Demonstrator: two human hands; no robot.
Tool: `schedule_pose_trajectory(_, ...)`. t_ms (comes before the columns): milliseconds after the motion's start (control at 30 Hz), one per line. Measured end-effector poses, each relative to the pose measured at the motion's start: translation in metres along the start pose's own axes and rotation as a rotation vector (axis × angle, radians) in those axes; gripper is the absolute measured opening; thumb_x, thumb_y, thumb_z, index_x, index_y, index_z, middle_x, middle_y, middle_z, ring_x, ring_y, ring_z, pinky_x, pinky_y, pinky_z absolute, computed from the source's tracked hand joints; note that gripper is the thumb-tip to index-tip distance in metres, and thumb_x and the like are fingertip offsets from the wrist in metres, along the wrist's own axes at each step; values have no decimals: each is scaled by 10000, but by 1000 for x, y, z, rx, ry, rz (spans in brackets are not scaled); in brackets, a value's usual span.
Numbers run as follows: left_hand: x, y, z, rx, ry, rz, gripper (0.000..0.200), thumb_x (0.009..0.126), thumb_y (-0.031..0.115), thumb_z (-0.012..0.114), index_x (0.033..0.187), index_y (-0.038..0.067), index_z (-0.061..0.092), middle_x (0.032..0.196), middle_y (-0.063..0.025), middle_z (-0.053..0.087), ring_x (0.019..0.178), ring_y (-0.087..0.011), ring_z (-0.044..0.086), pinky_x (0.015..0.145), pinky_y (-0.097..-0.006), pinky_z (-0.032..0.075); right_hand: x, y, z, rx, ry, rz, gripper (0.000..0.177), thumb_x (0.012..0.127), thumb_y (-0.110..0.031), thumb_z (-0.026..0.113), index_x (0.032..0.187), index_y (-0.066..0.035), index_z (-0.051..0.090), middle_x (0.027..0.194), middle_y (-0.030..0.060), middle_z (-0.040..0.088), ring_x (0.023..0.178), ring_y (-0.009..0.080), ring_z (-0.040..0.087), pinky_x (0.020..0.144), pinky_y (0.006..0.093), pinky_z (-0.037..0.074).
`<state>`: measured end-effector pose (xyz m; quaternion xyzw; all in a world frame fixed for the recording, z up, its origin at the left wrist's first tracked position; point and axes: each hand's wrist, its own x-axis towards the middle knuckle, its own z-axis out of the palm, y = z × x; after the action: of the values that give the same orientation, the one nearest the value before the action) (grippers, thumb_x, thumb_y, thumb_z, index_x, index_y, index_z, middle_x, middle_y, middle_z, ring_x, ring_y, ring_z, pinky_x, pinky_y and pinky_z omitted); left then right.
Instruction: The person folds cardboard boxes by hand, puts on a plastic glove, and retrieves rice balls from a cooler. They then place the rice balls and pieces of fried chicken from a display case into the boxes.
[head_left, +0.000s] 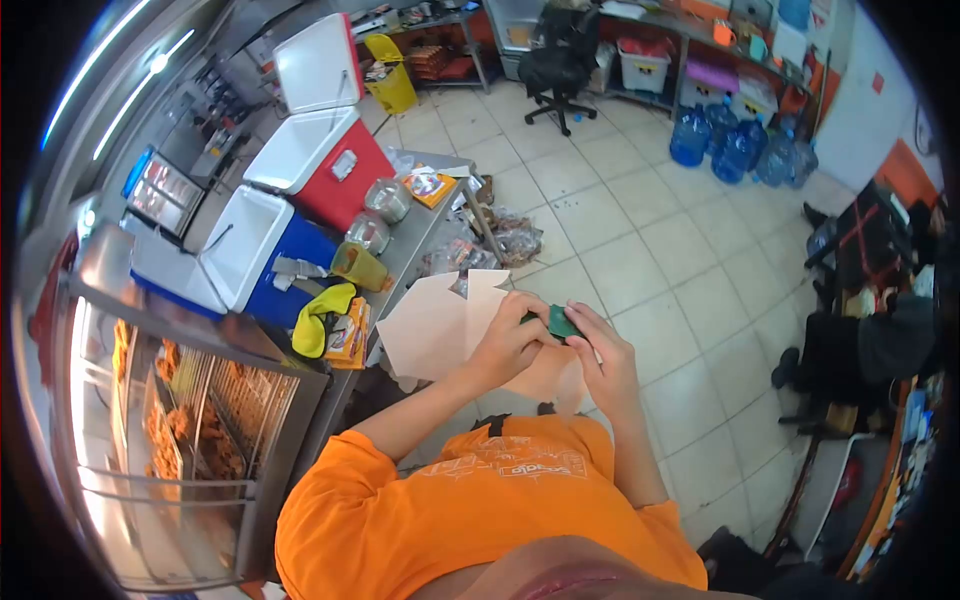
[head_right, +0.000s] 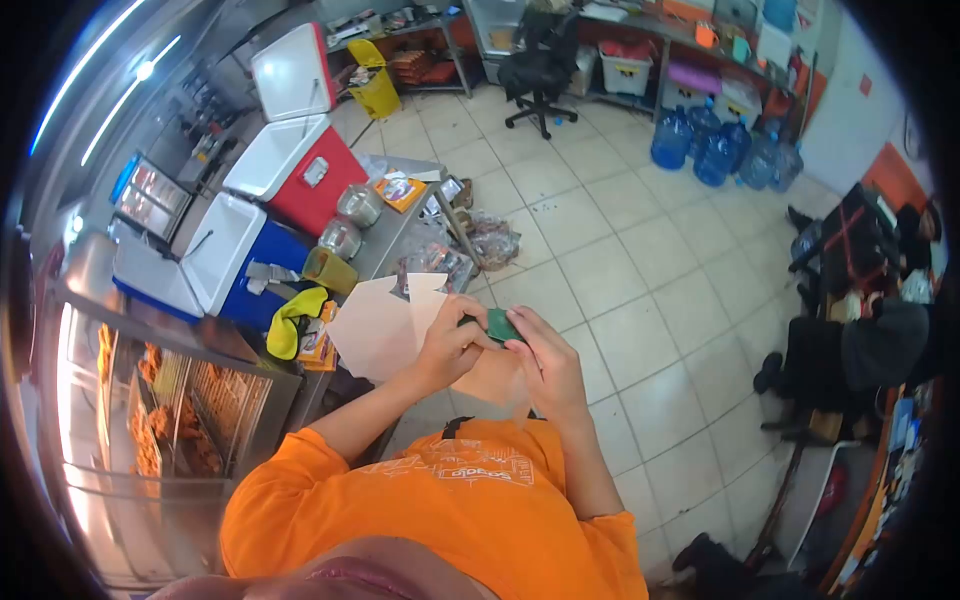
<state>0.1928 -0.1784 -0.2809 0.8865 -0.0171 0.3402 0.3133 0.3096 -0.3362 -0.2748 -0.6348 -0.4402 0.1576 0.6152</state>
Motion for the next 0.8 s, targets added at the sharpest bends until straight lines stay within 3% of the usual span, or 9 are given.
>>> schedule_pose_trajectory(133, -9, -21, 14, -5, -136, -187, 216, 633, -125, 677, 769, 33, 621, 944, -98, 525, 931, -290, 533, 815, -368, 453, -12, 54, 4, 159, 30, 149, 264, 981, -126, 557, 1166, 37, 653, 1279, 197, 628, 1239, 288, 573, 1034, 355, 434)
schedule_pose_trajectory(167, -14, -22, 17, -12, -172, -215, 216, 633, -125, 677, 769, 33, 621, 944, -98, 525, 931, -290, 533, 815, -368, 453, -17, 68, 7, 328, 38, 219, 259, 987, -132, 551, 1147, 41, 658, 1269, 193, 632, 1230, 285, 576, 1031, 351, 435)
schedule_pose_trajectory(233, -17, -26, 20, -82, -198, -483, 233, 619, -132, 696, 690, 31, 546, 916, -103, 515, 864, -250, 546, 710, -312, 456, -26, 93, 15, 521, 49, 302, 256, 993, -137, 544, 1127, 45, 664, 1259, 190, 637, 1221, 282, 580, 1029, 347, 435)
schedule_pose_trajectory(300, -25, -42, 30, -69, -218, -444, 229, 629, -130, 689, 678, 25, 528, 914, -104, 517, 838, -243, 541, 711, -300, 441, -38, 112, 23, 757, 127, 370, 261, 1008, -141, 521, 1109, 51, 667, 1242, 181, 645, 1206, 286, 584, 1029, 358, 437)
schedule_pose_trajectory(433, -22, -48, 51, -86, -214, -517, 257, 672, -124, 667, 719, 41, 476, 884, -101, 496, 802, -225, 522, 714, -280, 422, -45, 130, 34, 698, 121, 398, 247, 988, -109, 533, 1114, 50, 675, 1254, 186, 640, 1209, 320, 582, 1036, 384, 434)
schedule_pose_trajectory(500, -23, -47, 53, -163, -155, -684, 290, 667, -127, 652, 765, 45, 440, 879, -112, 494, 820, -262, 520, 734, -300, 441, -41, 131, 33, 442, 65, 238, 238, 960, -83, 556, 1117, 39, 687, 1268, 192, 633, 1199, 332, 587, 1032, 383, 435)
schedule_pose_trajectory(733, -13, -51, 30, -112, 26, -623, 311, 668, -139, 617, 800, 63, 422, 868, -102, 475, 788, -213, 498, 727, -282, 415, 5, 126, 51, 470, 40, 157, 227, 954, -90, 567, 1104, 11, 702, 1223, 180, 661, 1155, 319, 602, 1012, 372, 443)
schedule_pose_trajectory(800, 5, -52, 5, -34, -9, -490, 273, 681, -113, 625, 857, 59, 508, 925, -120, 528, 870, -294, 547, 812, -340, 449, 24, 129, 54, 545, 15, 206, 229, 978, -119, 552, 1083, 18, 702, 1177, 172, 677, 1135, 281, 611, 995, 352, 449)
